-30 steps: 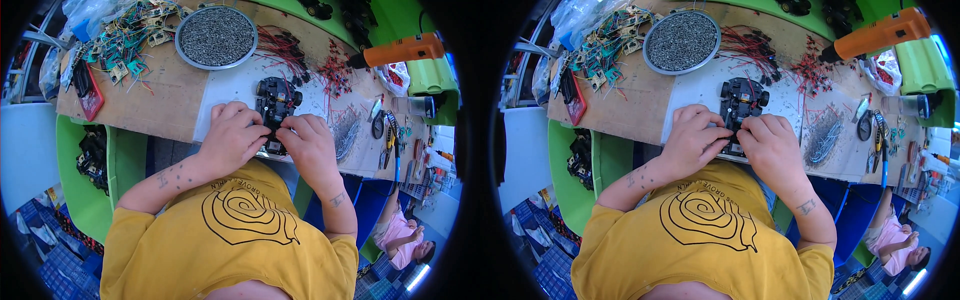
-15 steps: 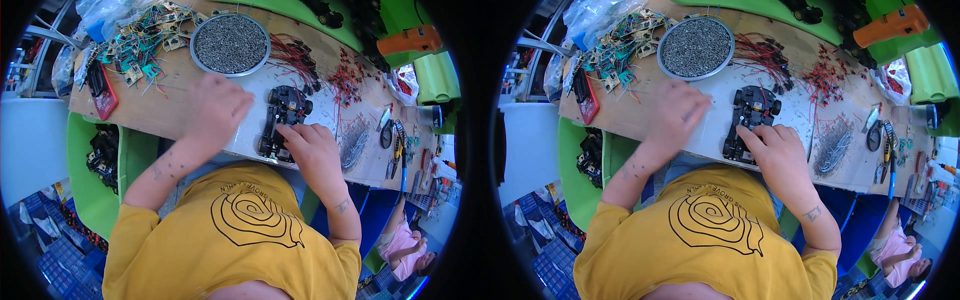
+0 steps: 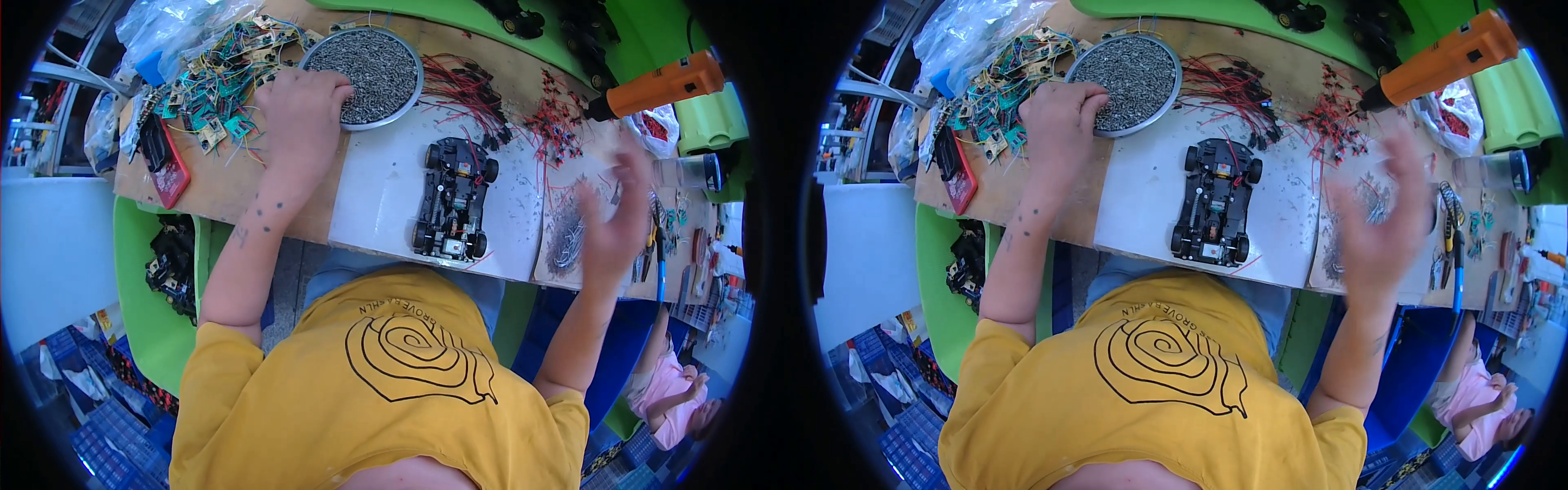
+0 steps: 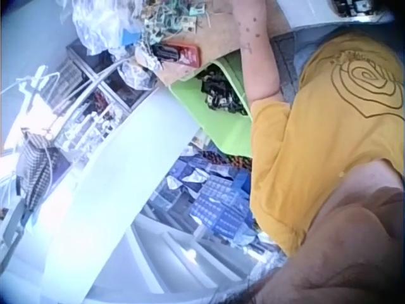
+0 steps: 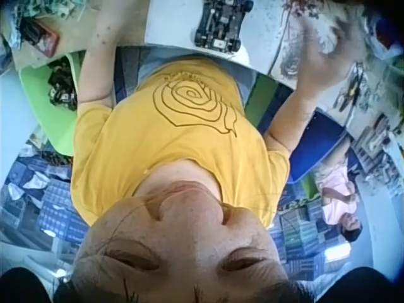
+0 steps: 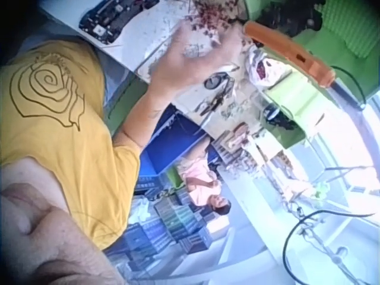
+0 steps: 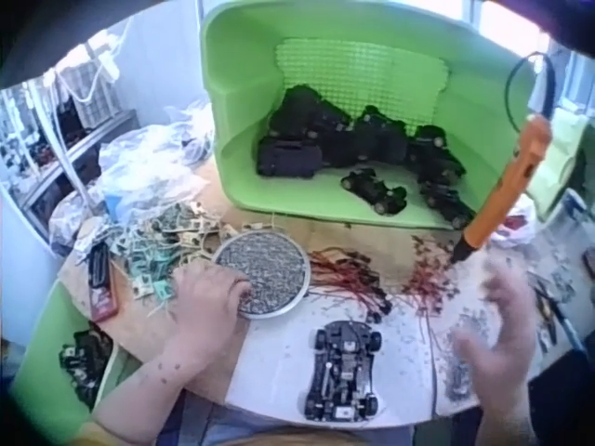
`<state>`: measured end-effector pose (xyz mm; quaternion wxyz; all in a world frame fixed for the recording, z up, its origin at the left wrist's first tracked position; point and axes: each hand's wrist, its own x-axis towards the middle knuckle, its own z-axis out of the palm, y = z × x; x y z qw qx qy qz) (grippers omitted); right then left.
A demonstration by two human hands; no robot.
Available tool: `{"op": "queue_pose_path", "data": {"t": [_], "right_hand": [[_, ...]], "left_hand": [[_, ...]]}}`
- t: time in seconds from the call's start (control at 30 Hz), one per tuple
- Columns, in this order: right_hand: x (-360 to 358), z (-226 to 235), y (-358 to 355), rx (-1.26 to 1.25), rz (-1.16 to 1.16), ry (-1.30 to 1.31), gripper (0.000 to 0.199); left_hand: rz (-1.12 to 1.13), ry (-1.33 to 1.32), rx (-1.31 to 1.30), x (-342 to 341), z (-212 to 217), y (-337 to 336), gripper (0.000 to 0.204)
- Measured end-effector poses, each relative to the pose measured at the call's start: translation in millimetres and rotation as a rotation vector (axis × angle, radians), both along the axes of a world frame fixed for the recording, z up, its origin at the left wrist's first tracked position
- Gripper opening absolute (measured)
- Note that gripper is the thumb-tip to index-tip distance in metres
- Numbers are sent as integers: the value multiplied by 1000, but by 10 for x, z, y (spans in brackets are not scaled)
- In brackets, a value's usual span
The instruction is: The person assembles a toy car by soldering wires to a circuit board with a soldering iron, then secures components to the toy car chassis with an electric screwdriver.
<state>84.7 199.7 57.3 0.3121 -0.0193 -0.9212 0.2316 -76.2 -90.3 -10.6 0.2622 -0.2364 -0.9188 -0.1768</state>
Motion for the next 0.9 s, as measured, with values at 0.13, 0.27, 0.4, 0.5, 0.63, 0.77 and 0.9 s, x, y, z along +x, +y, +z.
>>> {"op": "queue_pose_path", "data": {"t": [0.13, 0.27, 0.4, 0.5, 0.63, 0.77, 0.9], "right_hand": [[-557, 214, 325, -310, -224, 428, 56], [-817, 315, 187, -655, 73, 256, 39], [-799, 115, -52, -1018, 325, 156, 33], [-677, 102, -311, -1110, 427, 153, 31], [-592, 116, -483, -1285, 552, 205, 26], [-515, 83, -556, -1348, 574, 239, 22], [-436, 42, -594, -1285, 602, 201, 30]], "left_hand": [[-8, 170, -47, -5, -12, 39, 13], [-31, 229, -52, -37, -8, 92, 14], [-32, 189, -72, -34, 1, 57, 9], [-40, 201, -107, -56, 37, 72, 9], [-13, 245, -109, -74, 10, 33, 10], [-41, 239, -92, 40, 7, 112, 8], [-220, 108, 25, 364, 35, 242, 9]]}}
